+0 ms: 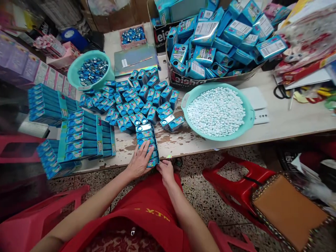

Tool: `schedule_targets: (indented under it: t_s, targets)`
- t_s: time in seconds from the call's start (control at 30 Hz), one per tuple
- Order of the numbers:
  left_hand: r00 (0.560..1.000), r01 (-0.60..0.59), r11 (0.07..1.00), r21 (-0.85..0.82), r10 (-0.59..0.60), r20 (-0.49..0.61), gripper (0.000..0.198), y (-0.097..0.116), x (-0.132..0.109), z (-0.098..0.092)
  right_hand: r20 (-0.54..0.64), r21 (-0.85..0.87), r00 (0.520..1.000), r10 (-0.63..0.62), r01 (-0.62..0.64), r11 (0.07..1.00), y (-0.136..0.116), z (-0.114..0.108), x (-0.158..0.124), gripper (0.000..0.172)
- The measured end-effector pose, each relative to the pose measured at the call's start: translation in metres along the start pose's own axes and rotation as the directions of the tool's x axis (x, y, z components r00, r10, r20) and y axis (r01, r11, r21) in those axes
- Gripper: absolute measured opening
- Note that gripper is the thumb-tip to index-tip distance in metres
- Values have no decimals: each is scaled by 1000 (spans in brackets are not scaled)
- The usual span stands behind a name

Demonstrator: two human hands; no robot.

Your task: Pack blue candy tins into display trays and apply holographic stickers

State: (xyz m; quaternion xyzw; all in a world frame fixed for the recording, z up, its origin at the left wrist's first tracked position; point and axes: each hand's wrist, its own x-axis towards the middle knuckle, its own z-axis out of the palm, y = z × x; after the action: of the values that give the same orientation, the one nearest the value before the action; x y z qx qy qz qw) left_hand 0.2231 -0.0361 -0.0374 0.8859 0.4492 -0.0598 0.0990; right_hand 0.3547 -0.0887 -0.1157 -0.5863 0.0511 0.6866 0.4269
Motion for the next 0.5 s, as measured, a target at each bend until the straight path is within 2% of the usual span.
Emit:
schedule_targets:
  t_s: [0.13,0.23,0.37,0.43,0.5]
  targets:
    - [1000,8,1000,-2,-8,-25,86,7,7,-7,17,25,998,52,-53,998,-13,3,-6,37]
    - [996,20,999,-35,-24,-92,89,8,14,-13,37,38,997,66,-68,997,-15,8,-10,37]
    - [988,19,999,-47,-26,-151,82,-1,18,-3,18,-16,995,93,-93,996,-13,5,-11,40]
    - [989,26,998,-55,-33,-144,84,-4,21,1,-28,-97,998,62,-64,993,-16,-3,-9,43]
    - [981,74,995,-70,-85,-173,85,-2,26,-4,-47,-181,998,-31,22,983,-26,-15,-8,47]
